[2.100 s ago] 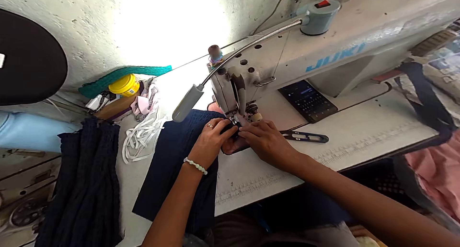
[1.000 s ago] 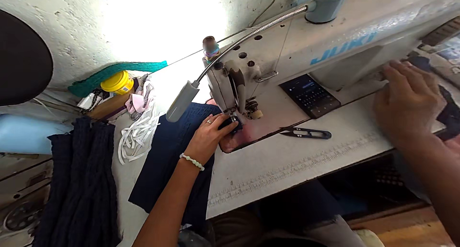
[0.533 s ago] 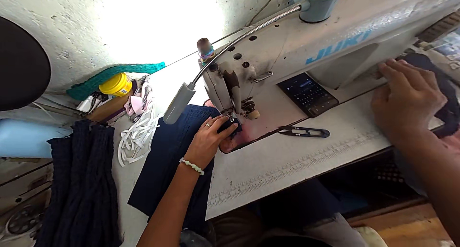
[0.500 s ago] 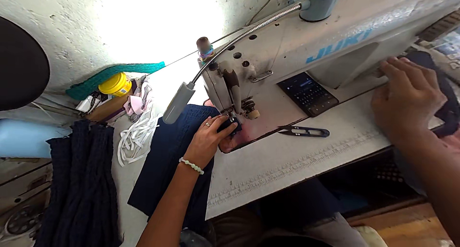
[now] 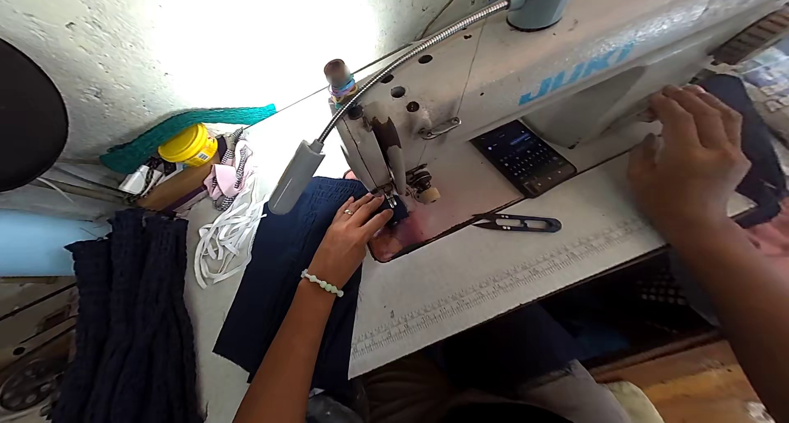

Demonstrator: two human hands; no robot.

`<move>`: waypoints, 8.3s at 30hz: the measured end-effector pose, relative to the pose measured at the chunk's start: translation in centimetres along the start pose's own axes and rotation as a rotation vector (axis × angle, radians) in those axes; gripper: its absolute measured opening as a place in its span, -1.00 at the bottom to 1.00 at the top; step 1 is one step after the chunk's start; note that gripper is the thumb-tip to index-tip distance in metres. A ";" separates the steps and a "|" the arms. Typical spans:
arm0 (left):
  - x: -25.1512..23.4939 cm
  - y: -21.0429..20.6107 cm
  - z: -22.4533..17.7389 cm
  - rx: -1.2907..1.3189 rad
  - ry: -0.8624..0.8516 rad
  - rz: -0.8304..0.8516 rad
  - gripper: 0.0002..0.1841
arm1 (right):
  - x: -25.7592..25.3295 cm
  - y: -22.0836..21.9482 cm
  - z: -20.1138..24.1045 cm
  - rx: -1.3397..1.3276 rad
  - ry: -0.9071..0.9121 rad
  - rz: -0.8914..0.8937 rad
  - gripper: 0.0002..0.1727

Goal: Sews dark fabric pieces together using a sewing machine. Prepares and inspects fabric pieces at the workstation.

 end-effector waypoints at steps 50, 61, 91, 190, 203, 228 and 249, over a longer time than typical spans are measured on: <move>0.2 -1.3 -5.2 0.046 0.449 -0.105 -0.57 | 0.0 -0.1 0.0 -0.032 0.020 0.026 -0.53; 0.0 -1.5 -5.0 0.091 0.468 -0.149 -0.59 | -0.1 -0.1 -0.2 -0.030 0.020 0.013 -0.55; 16.5 -2.8 -19.4 0.406 0.393 -0.215 -0.84 | 23.5 -8.0 22.7 -1.794 -0.350 1.344 -0.91; 15.2 -1.0 -22.3 0.564 0.165 -0.620 -0.79 | 20.5 4.4 23.3 -0.841 0.896 0.246 -0.89; 18.5 -1.3 -14.4 0.096 0.388 -0.317 -0.81 | 22.5 2.3 21.3 -0.897 0.682 0.284 -0.88; 14.0 -0.1 -23.6 0.051 0.175 -0.391 -0.84 | 22.0 4.4 22.5 -0.766 0.874 0.250 -0.91; 11.6 2.2 -6.4 0.434 0.947 -0.115 -0.69 | 23.1 2.8 21.4 -0.702 0.807 0.356 -0.84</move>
Point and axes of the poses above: each hand's wrist, its own x-axis away from the middle knuckle, its own y-axis out of the back of the hand, z = x × y, the point moved 7 cm from there along -x, towards the middle knuckle, and after that the axes turned 14 degrees about z, right-handed, at the moved point
